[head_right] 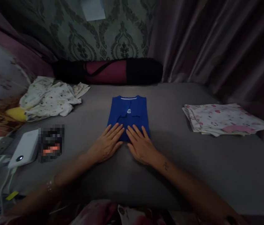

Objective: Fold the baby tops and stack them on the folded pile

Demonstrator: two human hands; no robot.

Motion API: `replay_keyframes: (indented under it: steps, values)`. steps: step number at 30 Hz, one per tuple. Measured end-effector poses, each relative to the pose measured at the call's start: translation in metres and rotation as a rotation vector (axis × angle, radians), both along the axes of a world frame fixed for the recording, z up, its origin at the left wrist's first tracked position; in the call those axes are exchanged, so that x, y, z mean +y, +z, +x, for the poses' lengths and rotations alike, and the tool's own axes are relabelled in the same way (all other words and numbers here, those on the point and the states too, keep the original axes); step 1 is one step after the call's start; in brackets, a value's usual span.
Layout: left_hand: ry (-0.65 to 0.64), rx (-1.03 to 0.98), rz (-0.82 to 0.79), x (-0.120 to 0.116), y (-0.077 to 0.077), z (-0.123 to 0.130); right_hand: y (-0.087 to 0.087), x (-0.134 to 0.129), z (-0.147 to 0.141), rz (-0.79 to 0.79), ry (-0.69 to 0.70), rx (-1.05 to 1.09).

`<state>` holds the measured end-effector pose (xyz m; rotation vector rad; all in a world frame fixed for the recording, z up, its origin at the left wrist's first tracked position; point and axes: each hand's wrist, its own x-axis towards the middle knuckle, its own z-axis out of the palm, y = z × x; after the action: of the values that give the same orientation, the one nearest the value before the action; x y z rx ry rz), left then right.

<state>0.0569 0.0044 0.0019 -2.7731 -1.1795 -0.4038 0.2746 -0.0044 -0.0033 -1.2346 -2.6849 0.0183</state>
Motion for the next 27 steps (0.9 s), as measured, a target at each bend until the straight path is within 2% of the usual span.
replay_keyframes:
  steps: [5, 12, 18, 22, 27]
  values:
    - [0.004, 0.036, -0.058, 0.004, -0.009, 0.005, -0.007, 0.008, -0.009, -0.075, 0.032, 0.020]
    - [0.031, 0.062, -0.264, 0.005, -0.029, -0.004, -0.018, 0.009, -0.006, -0.191, 0.046, 0.033]
    - [0.048, 0.064, -0.374, 0.010, -0.016, -0.005, -0.005, 0.013, -0.001, -0.319, 0.049, 0.052]
    - [0.108, 0.038, -0.310, 0.021, -0.012, -0.010, -0.001, 0.023, 0.003, -0.242, -0.034, 0.070]
    - [0.202, 0.061, -0.253, 0.033, -0.030, -0.014, -0.020, 0.037, 0.003, -0.147, -0.137, 0.039]
